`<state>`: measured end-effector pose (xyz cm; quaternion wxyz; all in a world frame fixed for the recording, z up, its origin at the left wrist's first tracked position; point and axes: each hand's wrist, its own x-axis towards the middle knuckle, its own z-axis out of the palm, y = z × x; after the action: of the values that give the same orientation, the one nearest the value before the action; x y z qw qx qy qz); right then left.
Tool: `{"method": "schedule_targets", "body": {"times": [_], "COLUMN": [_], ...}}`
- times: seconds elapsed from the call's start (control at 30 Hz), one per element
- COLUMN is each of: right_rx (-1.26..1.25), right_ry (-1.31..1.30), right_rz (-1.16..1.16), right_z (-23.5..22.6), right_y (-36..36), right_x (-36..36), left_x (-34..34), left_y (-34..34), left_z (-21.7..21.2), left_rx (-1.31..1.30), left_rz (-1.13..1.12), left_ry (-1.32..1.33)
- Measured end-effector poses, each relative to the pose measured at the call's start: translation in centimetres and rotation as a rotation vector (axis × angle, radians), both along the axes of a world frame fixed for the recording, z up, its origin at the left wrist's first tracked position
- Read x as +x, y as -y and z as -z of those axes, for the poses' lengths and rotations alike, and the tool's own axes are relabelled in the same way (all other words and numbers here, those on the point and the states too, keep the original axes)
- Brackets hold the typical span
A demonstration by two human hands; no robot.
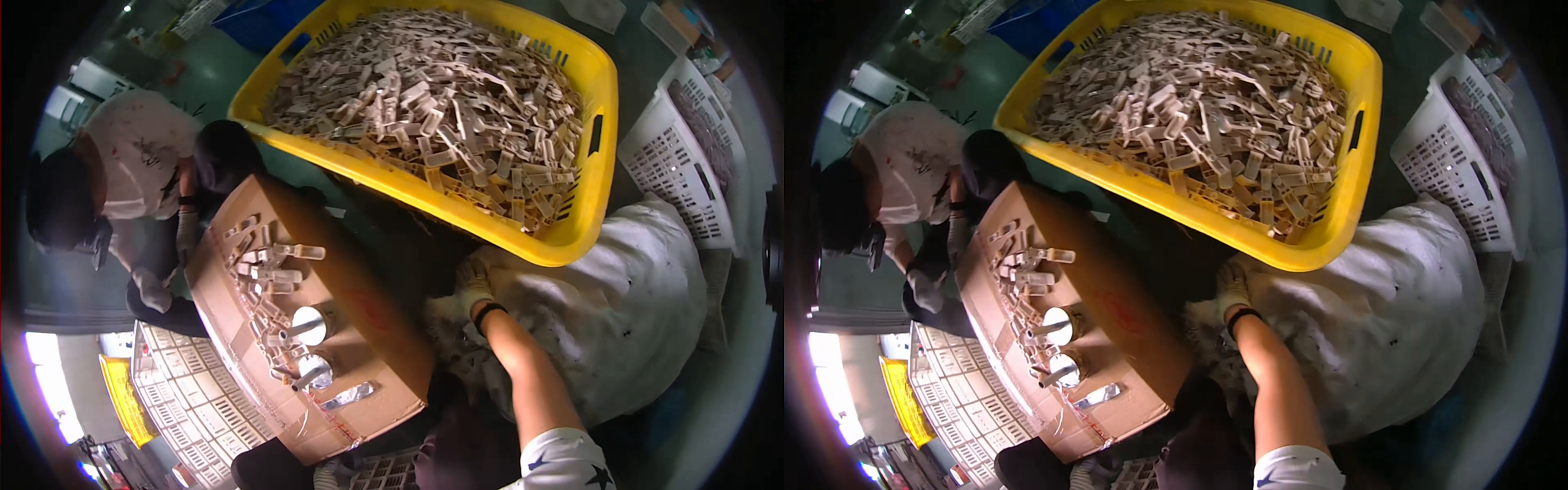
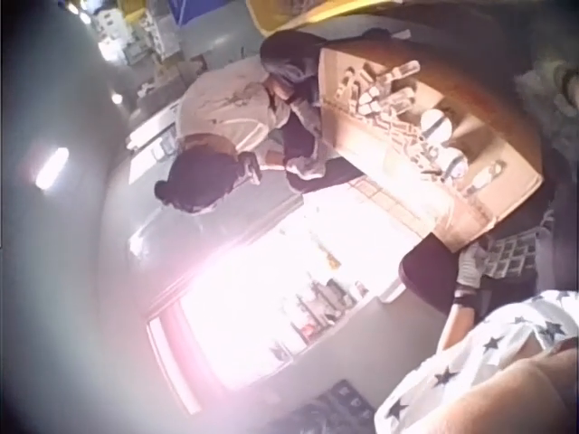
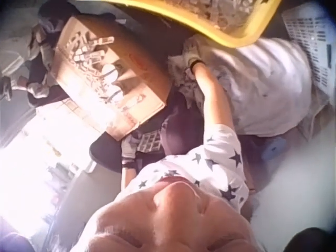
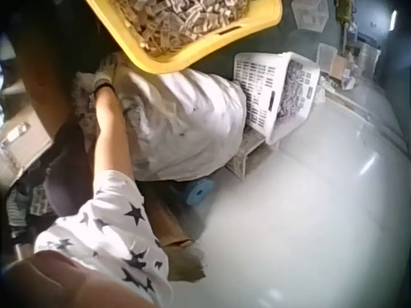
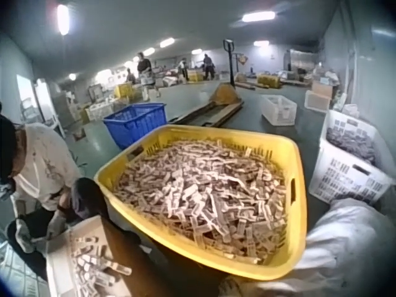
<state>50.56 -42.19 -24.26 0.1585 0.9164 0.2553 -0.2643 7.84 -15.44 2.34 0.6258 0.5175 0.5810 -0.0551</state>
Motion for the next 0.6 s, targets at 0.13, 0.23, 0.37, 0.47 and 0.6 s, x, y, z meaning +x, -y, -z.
{"method": "schedule_targets", "body": {"times": [0.13,0.23,0.37,0.47,0.6], "right_rx": [0.495,0.249,-0.020,-0.081,0.451], "right_ry": [-0.118,-0.272,-0.242,-0.355,-0.018], "right_rz": [0.613,0.426,0.175,0.087,-0.262], "right_z": [-3.1,-3.7,-0.8,-7.0,-20.3], "right_y": [3.1,12.3,22.5,15.6,13.0], "right_x": [-2.4,-5.8,-11.4,-9.1,-8.0], "left_x": [0.6,-0.5,-1.1,-2.5,-0.3], "left_y": [-0.9,-1.6,-1.7,-2.1,-0.9], "left_z": [-1.3,1.6,4.5,2.8,0.8], "left_rx": [-0.151,0.048,-0.117,0.036,-0.357], "left_rz": [-0.220,0.191,0.044,0.158,-0.233], "left_ry": [0.024,0.005,0.049,0.060,0.125]}}
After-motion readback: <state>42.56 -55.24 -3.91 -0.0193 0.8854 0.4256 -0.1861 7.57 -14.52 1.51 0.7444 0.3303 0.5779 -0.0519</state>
